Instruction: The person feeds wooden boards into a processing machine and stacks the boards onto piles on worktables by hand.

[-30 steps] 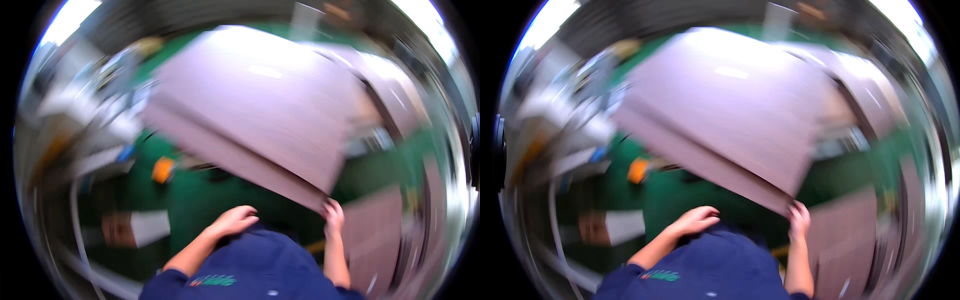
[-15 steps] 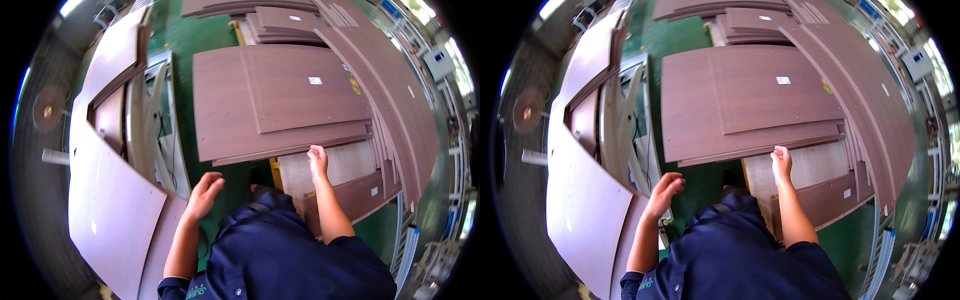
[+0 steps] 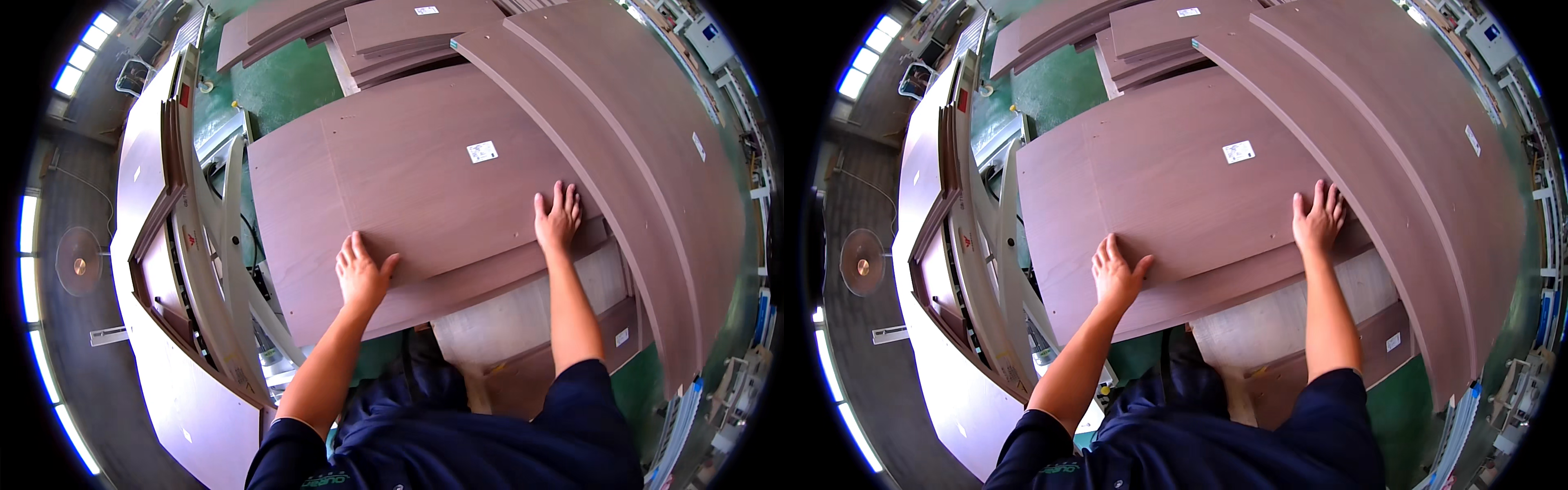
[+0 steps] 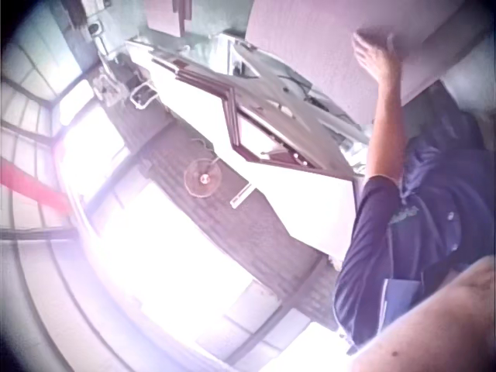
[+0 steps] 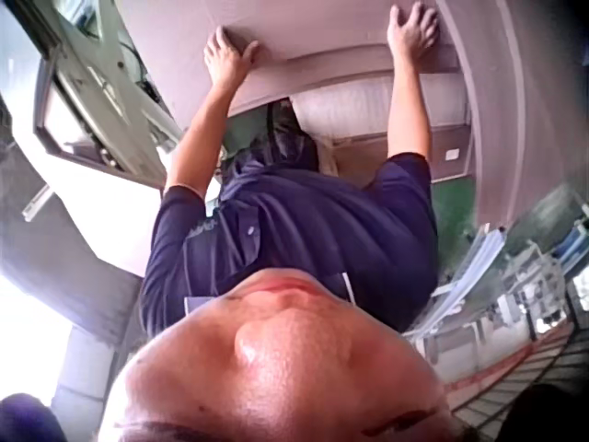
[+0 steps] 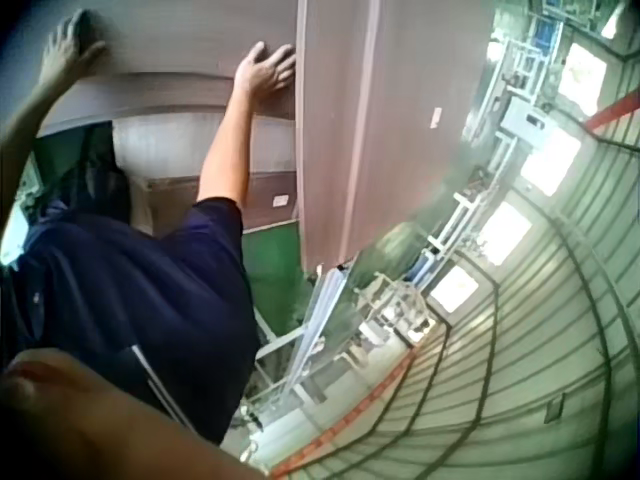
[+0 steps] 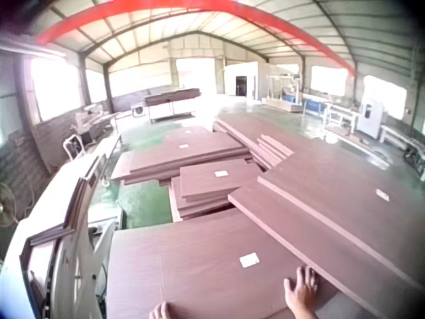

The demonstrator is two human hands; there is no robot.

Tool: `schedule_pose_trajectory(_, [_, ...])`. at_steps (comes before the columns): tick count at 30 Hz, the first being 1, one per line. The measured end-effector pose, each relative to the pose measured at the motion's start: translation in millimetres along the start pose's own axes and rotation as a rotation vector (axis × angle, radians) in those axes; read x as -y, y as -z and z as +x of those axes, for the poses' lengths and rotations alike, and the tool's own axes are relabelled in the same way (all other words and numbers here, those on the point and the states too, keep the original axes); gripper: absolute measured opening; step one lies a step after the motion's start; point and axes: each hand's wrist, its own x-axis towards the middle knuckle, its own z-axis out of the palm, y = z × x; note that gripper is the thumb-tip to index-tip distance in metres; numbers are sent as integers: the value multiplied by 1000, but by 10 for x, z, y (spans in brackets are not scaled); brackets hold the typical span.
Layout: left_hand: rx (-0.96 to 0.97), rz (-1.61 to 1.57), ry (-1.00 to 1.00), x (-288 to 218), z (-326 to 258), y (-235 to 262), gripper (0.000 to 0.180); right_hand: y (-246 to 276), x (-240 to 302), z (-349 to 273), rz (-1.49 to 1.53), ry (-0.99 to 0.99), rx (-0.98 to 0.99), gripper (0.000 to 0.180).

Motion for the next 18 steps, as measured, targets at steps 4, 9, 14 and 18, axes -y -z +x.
schedule_pose_trajectory(4, [-11,-61,1,457,16,60,81,266,268,-408,33,32,67,63])
schedule_pose_trajectory(9, [88,-33,101,1027,-307,452,79,611,433,-894,127,84,276,56])
schedule_pose_trajectory(14, [114,-43,204,1208,-352,494,77,411,-704,-49,74,-264,50,63])
schedule_pose_trajectory(18, [70,29,134,1338,-297,393,69,107,-731,-203,-23,-86,-57,68])
